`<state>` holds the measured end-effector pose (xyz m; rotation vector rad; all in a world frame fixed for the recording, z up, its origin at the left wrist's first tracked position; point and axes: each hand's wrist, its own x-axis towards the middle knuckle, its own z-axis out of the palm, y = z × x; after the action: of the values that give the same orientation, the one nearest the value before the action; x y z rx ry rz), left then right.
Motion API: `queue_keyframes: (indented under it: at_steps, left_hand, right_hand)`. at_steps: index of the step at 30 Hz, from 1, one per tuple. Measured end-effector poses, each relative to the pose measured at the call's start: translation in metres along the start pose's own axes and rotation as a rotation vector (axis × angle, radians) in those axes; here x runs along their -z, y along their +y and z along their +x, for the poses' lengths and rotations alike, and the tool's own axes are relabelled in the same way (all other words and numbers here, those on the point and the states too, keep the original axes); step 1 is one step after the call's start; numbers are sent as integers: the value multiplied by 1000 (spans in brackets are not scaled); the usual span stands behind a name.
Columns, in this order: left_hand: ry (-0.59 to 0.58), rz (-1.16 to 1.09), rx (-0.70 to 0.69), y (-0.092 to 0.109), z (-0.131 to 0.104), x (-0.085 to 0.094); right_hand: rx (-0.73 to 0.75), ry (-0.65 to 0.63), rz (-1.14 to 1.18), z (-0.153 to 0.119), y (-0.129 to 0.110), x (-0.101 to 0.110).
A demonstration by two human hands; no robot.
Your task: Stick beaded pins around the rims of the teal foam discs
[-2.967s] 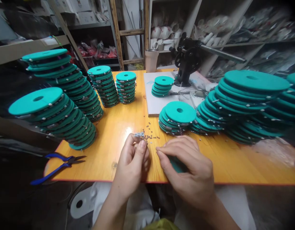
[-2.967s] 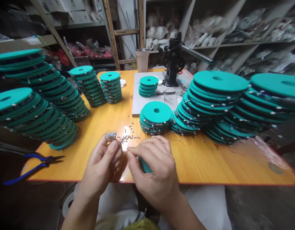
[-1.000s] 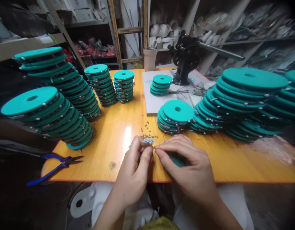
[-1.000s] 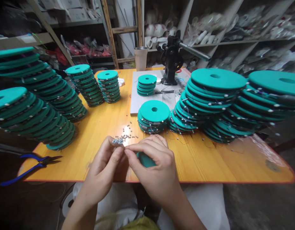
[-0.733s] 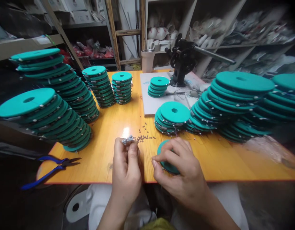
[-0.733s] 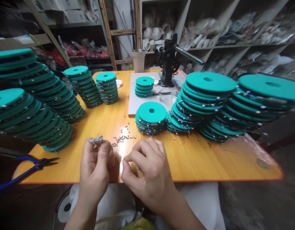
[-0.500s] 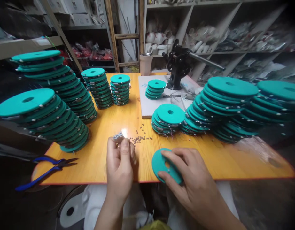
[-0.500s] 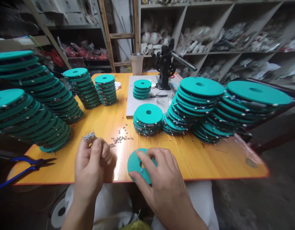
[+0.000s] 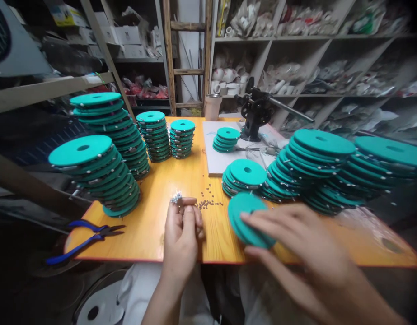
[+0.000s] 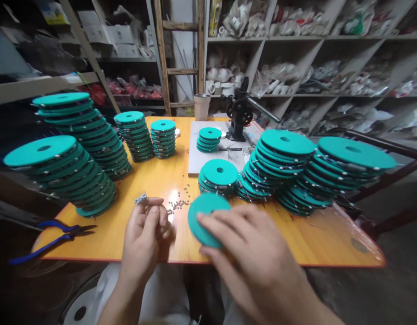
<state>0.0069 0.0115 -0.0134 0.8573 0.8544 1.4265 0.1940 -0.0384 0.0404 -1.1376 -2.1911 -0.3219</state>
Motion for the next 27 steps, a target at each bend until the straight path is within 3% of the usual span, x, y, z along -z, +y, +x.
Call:
queue_keyframes:
  at_steps: [3,7,10,12,15,18,20,22,25,27]
  left_hand:
    - [-19,-22,-3,2,-1,-1]
    - [-41,40,-29,2,-2,3]
    - [-68,63,-54,0,-1,6]
    - [-72,30,-56,-1,0,6]
    - [-65,-76,-8,0,1,5]
    - [-32,-124,80,2,1,5]
    - [-6,-112,112,3,1,5]
    - [-5,-115,126,4,1,6]
    - [-30,-146,138,4,1,6]
    - [-33,-169,129,5,2,5]
  right_hand:
    - [25,47,-184,31,25,9]
    - [85,-97,-379,67,56,9]
    - [154,-147,-395,111,65,3]
    - [115,-155,-295,154,68,-11]
    - [103,-308,-182,218,76,-49]
    - [115,-385,-126,260,89,-86]
    - [118,-418,-101,273,95,-98]
    - [116,-430,-85,277,97,-97]
    - [103,-408,-56,269,86,-75]
    - [103,-387,-24,248,71,-52]
